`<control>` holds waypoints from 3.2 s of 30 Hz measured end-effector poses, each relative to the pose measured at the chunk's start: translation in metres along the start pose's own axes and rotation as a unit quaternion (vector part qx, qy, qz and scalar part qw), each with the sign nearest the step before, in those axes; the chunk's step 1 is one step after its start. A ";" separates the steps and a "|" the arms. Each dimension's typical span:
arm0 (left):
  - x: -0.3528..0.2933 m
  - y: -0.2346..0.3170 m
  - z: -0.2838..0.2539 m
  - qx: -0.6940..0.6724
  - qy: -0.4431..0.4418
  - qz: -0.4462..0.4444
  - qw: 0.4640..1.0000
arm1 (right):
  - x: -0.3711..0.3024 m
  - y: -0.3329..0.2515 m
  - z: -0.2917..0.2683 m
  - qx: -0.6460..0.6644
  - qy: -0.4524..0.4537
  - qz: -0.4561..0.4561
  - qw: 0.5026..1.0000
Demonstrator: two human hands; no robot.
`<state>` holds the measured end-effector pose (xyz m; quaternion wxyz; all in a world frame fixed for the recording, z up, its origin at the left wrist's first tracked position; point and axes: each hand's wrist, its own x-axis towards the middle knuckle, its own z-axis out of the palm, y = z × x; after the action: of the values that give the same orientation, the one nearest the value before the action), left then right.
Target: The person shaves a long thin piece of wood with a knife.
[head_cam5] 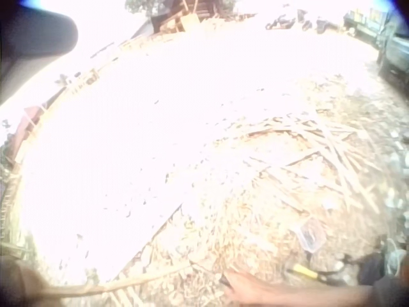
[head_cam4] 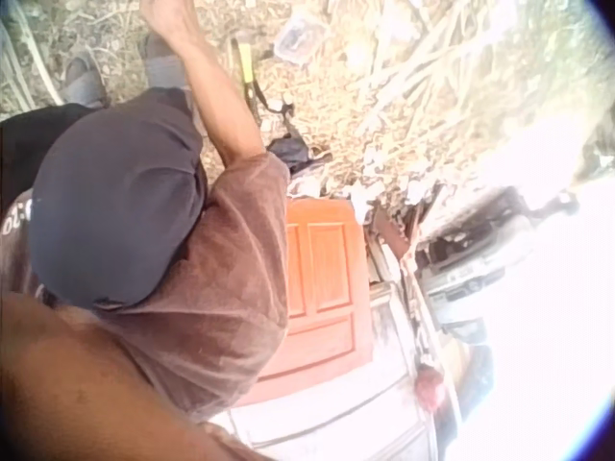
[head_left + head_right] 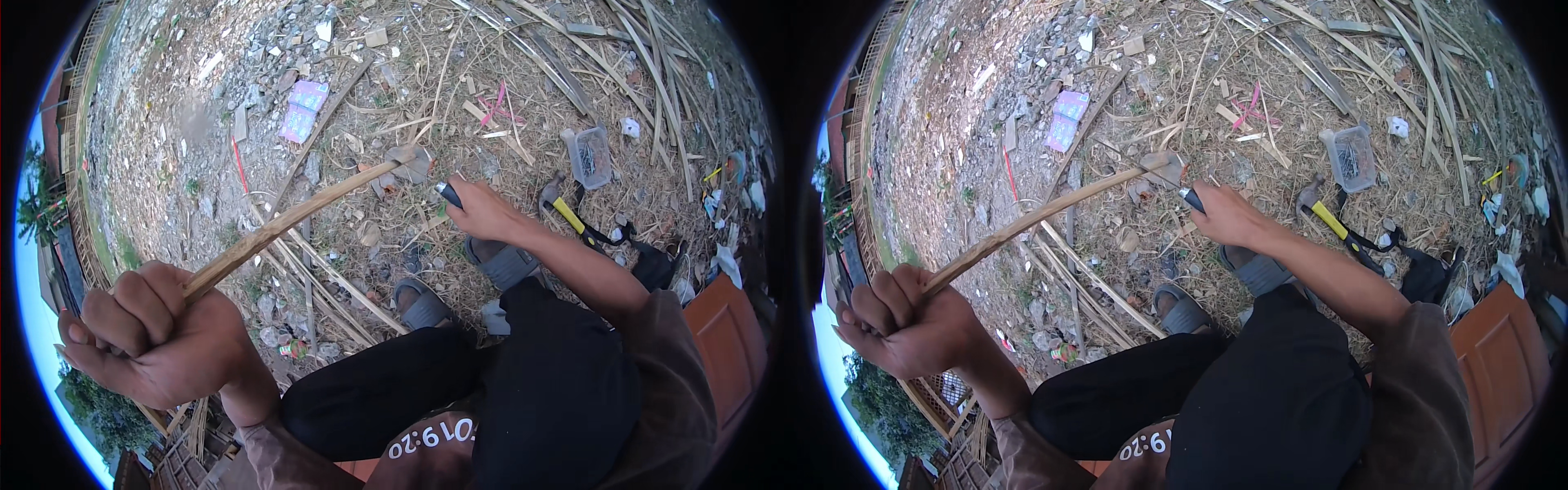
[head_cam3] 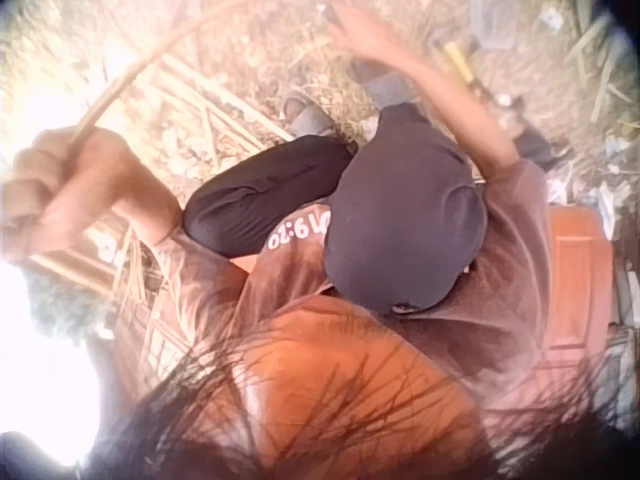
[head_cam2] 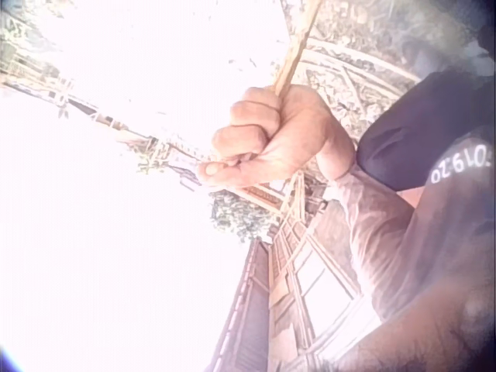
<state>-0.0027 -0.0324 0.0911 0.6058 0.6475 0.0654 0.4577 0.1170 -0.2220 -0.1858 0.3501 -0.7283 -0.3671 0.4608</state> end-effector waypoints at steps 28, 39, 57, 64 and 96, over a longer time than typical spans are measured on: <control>0.014 -0.012 -0.028 -0.131 -0.111 -0.029 0.985 | -0.027 -0.130 -0.066 0.489 -0.139 0.007 0.861; 0.011 -0.011 -0.030 -0.125 -0.126 -0.019 0.984 | 0.006 -0.063 -0.048 0.495 -0.026 0.231 0.837; 0.012 -0.014 0.006 -0.091 -0.029 -0.016 0.995 | -0.050 -0.171 -0.090 0.148 -0.088 -0.180 0.968; 0.004 -0.011 0.020 -0.065 -0.008 -0.005 0.998 | -0.044 -0.179 -0.068 0.154 -0.126 -0.163 0.966; -0.001 -0.009 0.020 -0.039 -0.041 -0.001 0.998 | -0.032 -0.158 -0.060 0.029 -0.073 -0.155 0.985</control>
<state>0.0143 -0.0453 0.0862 0.6332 0.6413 0.0230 0.4327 0.1297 -0.1829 -0.0190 0.4109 -0.6164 -0.4863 0.4633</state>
